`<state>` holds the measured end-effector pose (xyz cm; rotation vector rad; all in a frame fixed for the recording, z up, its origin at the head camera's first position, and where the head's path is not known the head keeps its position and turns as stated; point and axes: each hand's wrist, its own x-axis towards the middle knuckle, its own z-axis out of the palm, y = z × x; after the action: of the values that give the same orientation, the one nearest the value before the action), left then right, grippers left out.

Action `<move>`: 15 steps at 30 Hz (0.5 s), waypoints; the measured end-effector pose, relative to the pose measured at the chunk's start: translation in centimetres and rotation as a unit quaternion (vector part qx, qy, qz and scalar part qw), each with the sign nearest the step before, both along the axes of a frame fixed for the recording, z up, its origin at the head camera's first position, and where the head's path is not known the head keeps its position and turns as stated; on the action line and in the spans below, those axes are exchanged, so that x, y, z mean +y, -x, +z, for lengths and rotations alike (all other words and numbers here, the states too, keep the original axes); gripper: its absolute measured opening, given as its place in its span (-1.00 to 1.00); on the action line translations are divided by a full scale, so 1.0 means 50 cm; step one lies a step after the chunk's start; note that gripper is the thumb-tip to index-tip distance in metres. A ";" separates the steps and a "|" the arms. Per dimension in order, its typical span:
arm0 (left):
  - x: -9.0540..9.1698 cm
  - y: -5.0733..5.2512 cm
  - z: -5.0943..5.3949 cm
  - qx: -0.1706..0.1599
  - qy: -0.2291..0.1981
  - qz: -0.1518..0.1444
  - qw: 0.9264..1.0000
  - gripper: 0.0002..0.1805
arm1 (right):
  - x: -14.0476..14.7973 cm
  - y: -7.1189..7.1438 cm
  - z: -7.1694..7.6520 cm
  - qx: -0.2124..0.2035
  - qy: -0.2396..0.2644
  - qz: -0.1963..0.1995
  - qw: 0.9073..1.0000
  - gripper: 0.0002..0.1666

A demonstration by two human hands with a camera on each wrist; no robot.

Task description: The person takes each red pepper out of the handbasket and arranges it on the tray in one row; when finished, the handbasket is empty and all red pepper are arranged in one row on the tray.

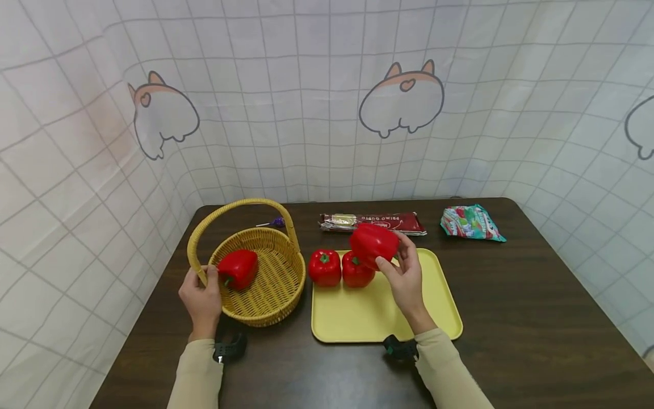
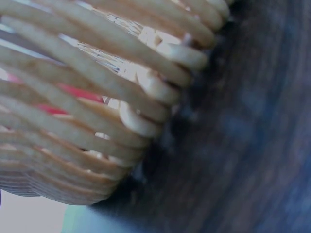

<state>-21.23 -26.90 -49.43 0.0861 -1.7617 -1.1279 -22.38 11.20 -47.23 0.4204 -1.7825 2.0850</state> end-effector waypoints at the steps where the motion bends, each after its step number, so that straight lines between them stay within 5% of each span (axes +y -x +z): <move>1: 0.004 -0.004 0.006 0.003 0.000 -0.002 1.000 -0.89 | 0.006 0.001 -0.001 0.002 0.002 -0.005 1.000 -0.24; 8: 0.008 -0.011 0.014 0.008 0.006 -0.001 1.000 -0.92 | 0.047 0.007 -0.014 0.000 0.011 -0.042 0.999 -0.32; 15: 0.006 -0.011 0.011 0.010 0.011 -0.006 1.000 -0.91 | 0.081 0.016 -0.020 -0.053 0.002 -0.077 0.996 -0.27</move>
<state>-20.67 -26.60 -48.86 0.0510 -1.7588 -1.1156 -23.18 15.25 -48.22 0.1682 -1.8081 2.0374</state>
